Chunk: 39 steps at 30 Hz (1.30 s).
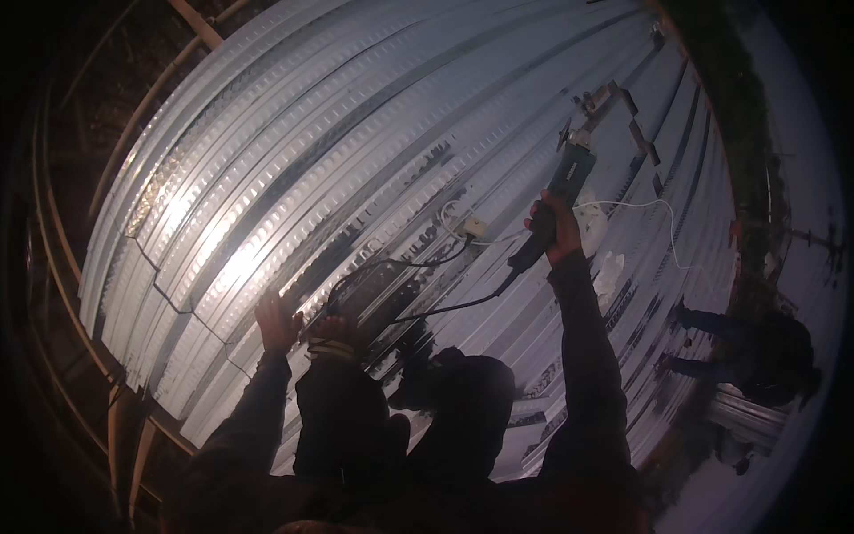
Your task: The person uses an angle grinder to cut a corrugated metal sheet on a roof. They guide the tool along the sheet, repositioning as needed, and remove a cut section by hand.
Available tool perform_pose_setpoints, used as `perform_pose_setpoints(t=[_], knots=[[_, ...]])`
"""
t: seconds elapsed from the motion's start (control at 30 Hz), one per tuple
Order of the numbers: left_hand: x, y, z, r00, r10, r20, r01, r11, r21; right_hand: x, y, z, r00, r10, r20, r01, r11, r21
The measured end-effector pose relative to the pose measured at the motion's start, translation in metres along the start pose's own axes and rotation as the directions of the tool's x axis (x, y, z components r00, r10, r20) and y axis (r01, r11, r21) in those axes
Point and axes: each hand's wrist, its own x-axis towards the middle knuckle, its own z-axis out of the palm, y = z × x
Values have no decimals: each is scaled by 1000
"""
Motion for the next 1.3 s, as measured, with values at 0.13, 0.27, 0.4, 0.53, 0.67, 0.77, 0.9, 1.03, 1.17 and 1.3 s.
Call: perform_pose_setpoints(t=[0.13, 0.27, 0.4, 0.53, 0.67, 0.77, 0.9, 1.03, 1.17, 1.3], knots=[[22, -40, -37, 819, -100, 564, 184, 978, -94, -27, 42, 0, 989, 145, -37, -129, 951, 281], [16, 41, -130, 798, -277, 535, 462, 852, -248, -106, 56, -4, 935, 347, -68, -291, 864, 410], [-69, 106, -227, 882, -264, 391, 400, 857, -325, -187, 69, -8, 909, 411, -60, -350, 835, 425], [-227, 151, -287, 712, -484, 510, 686, 636, -353, -229, 75, -21, 905, 426, -12, -381, 821, 426], [-420, 217, -318, 522, -638, 565, 850, 440, -289, -243, 53, -43, 893, 450, 2, -408, 808, 426], [-502, 308, -379, 311, -478, 821, 853, 521, -20, -230, 19, -57, 925, 371, 78, -371, 844, 388], [-517, 399, -412, 380, -192, 905, 812, 538, -227, -218, -41, -69, 944, 323, 66, -329, 914, 239], [-485, 370, -440, 637, -102, 764, 596, 694, -404, -220, -107, -75, 965, 263, -19, -263, 965, 22], [-439, 316, -504, 747, -187, 638, 273, 961, -39, -236, -151, -77, 975, 221, -13, -218, 951, -219], [-401, 275, -512, 477, -838, 264, 712, 192, -675, -263, -160, -45, 963, 269, -18, -256, 891, -375]])
